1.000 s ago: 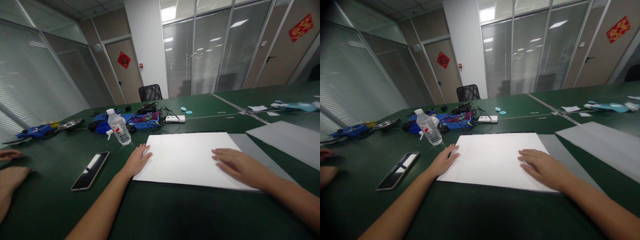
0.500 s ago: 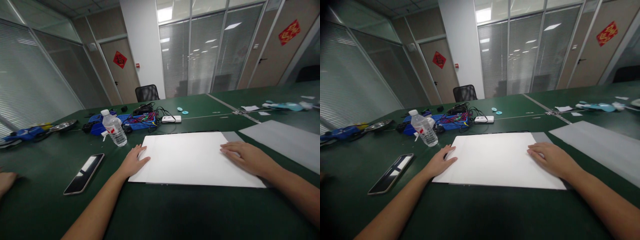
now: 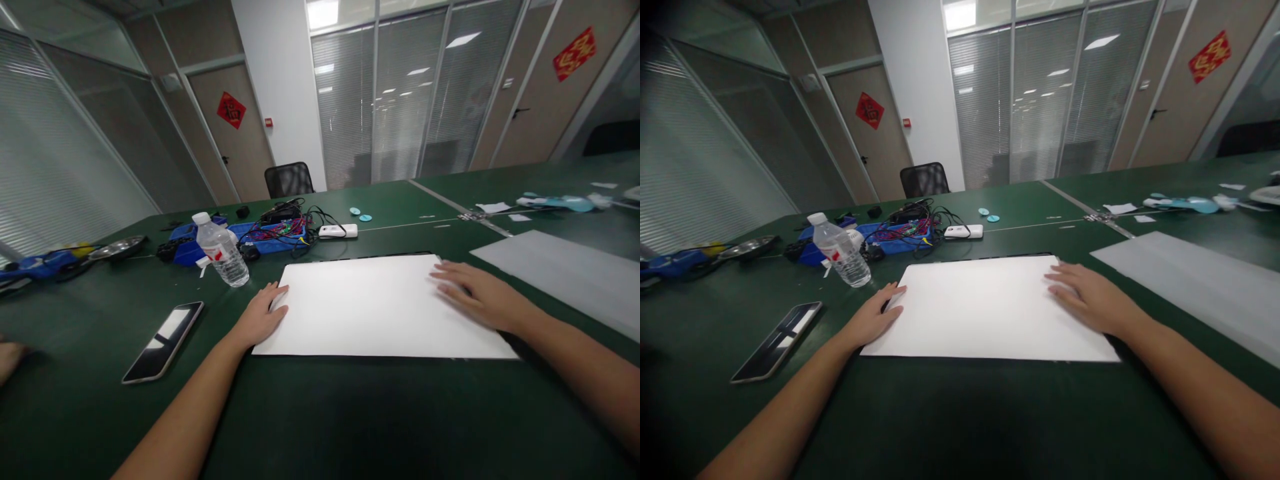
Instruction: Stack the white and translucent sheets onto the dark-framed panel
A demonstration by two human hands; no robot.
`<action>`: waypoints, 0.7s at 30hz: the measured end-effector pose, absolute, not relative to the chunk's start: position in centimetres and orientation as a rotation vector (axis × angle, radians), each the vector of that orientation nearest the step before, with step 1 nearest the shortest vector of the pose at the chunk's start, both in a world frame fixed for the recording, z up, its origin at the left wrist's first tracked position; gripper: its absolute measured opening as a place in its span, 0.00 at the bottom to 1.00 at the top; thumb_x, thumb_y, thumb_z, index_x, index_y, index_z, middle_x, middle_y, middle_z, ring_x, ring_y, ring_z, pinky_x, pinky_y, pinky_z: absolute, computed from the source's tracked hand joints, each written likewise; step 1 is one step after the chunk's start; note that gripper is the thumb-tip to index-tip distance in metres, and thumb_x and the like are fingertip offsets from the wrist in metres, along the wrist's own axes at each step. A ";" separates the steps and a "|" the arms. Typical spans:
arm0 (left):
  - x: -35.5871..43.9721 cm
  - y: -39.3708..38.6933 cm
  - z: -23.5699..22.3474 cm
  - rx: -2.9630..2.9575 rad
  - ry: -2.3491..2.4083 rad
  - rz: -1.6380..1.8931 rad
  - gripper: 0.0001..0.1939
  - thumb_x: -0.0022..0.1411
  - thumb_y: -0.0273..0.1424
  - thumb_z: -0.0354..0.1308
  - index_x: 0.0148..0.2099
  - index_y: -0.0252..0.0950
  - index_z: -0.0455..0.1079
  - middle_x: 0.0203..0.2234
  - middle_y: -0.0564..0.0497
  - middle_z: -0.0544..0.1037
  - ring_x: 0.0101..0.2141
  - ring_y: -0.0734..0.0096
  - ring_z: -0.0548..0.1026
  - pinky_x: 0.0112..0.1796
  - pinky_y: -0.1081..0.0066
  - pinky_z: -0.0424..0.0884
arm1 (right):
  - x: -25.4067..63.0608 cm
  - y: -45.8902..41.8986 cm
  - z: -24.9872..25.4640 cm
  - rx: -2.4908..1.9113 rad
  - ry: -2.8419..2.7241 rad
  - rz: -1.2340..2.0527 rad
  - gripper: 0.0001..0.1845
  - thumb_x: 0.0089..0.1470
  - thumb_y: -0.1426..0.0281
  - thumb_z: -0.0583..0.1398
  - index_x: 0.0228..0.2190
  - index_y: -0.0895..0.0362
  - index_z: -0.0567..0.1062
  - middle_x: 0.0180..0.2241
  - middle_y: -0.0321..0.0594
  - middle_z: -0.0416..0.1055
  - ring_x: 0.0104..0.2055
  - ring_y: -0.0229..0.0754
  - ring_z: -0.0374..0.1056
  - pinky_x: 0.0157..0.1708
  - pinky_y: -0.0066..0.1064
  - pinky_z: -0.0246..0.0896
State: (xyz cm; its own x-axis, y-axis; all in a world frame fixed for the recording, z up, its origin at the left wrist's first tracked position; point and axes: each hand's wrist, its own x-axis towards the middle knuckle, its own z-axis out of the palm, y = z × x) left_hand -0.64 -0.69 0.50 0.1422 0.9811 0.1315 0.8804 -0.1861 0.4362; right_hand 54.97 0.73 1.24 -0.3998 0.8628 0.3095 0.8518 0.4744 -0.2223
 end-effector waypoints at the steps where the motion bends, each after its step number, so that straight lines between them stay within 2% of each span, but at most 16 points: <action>1: -0.7 -0.7 0.5 2.173 1.810 0.559 0.34 0.66 0.40 0.56 0.71 0.35 0.70 0.75 0.37 0.60 0.75 0.47 0.56 0.72 0.44 0.52 | 57.0 1.7 0.8 -1.507 -2.259 -0.080 0.30 0.71 0.52 0.53 0.62 0.54 0.77 0.68 0.51 0.67 0.72 0.62 0.60 0.71 0.61 0.54; 3: -0.8 -0.6 0.6 2.185 1.804 0.533 0.34 0.64 0.36 0.56 0.71 0.36 0.70 0.75 0.39 0.60 0.75 0.46 0.54 0.72 0.43 0.51 | 61.4 3.4 -0.3 -1.675 -2.042 -0.269 0.36 0.66 0.49 0.56 0.62 0.62 0.76 0.67 0.64 0.65 0.69 0.73 0.61 0.67 0.67 0.56; 5: -0.7 -0.6 0.7 2.194 1.807 0.505 0.34 0.63 0.34 0.55 0.71 0.37 0.70 0.75 0.40 0.59 0.75 0.47 0.54 0.73 0.44 0.50 | 65.4 4.5 -1.5 -1.895 -1.877 -0.265 0.38 0.64 0.45 0.56 0.59 0.61 0.78 0.61 0.68 0.70 0.60 0.78 0.68 0.56 0.72 0.63; 7: -0.7 -0.7 0.8 2.208 1.807 0.484 0.34 0.65 0.34 0.54 0.72 0.35 0.69 0.75 0.38 0.59 0.75 0.47 0.53 0.73 0.45 0.49 | 67.7 4.9 -2.3 -2.022 -1.831 -0.196 0.36 0.65 0.43 0.53 0.55 0.58 0.81 0.54 0.65 0.76 0.50 0.73 0.75 0.45 0.66 0.70; 9: -0.6 -0.7 0.8 2.225 1.803 0.486 0.33 0.68 0.37 0.51 0.72 0.32 0.69 0.75 0.36 0.58 0.75 0.47 0.53 0.73 0.45 0.50 | 68.3 4.7 -2.6 -2.060 -1.841 -0.167 0.35 0.67 0.45 0.50 0.51 0.56 0.83 0.49 0.63 0.79 0.43 0.68 0.77 0.38 0.59 0.71; 13: -0.5 -0.8 0.6 2.233 1.811 0.508 0.33 0.72 0.44 0.49 0.72 0.33 0.69 0.75 0.35 0.59 0.75 0.45 0.54 0.72 0.43 0.51 | 66.2 4.0 -1.7 -2.088 -1.846 -0.204 0.31 0.68 0.51 0.50 0.51 0.55 0.83 0.45 0.61 0.80 0.38 0.63 0.77 0.35 0.53 0.68; 17: -0.4 -0.8 0.5 2.224 1.840 0.488 0.34 0.70 0.45 0.52 0.71 0.33 0.69 0.75 0.34 0.60 0.75 0.43 0.56 0.72 0.43 0.51 | 64.1 2.8 0.1 -2.154 -1.779 -0.257 0.31 0.68 0.57 0.48 0.58 0.57 0.80 0.42 0.62 0.80 0.34 0.61 0.76 0.30 0.49 0.63; 21: -0.1 -0.9 0.6 2.228 1.871 0.491 0.33 0.69 0.44 0.53 0.71 0.35 0.70 0.74 0.36 0.63 0.74 0.42 0.58 0.71 0.42 0.53 | 62.0 1.3 1.9 -2.151 -1.724 -0.329 0.29 0.69 0.60 0.49 0.61 0.55 0.78 0.45 0.59 0.81 0.37 0.57 0.76 0.34 0.47 0.63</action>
State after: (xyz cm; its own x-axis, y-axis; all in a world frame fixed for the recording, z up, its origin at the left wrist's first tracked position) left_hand -0.08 -0.92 0.59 0.1480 0.9806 0.1288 0.9174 -0.1848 0.3525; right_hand 62.02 1.30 1.87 0.2268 0.8883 0.3994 0.9729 -0.1881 -0.1342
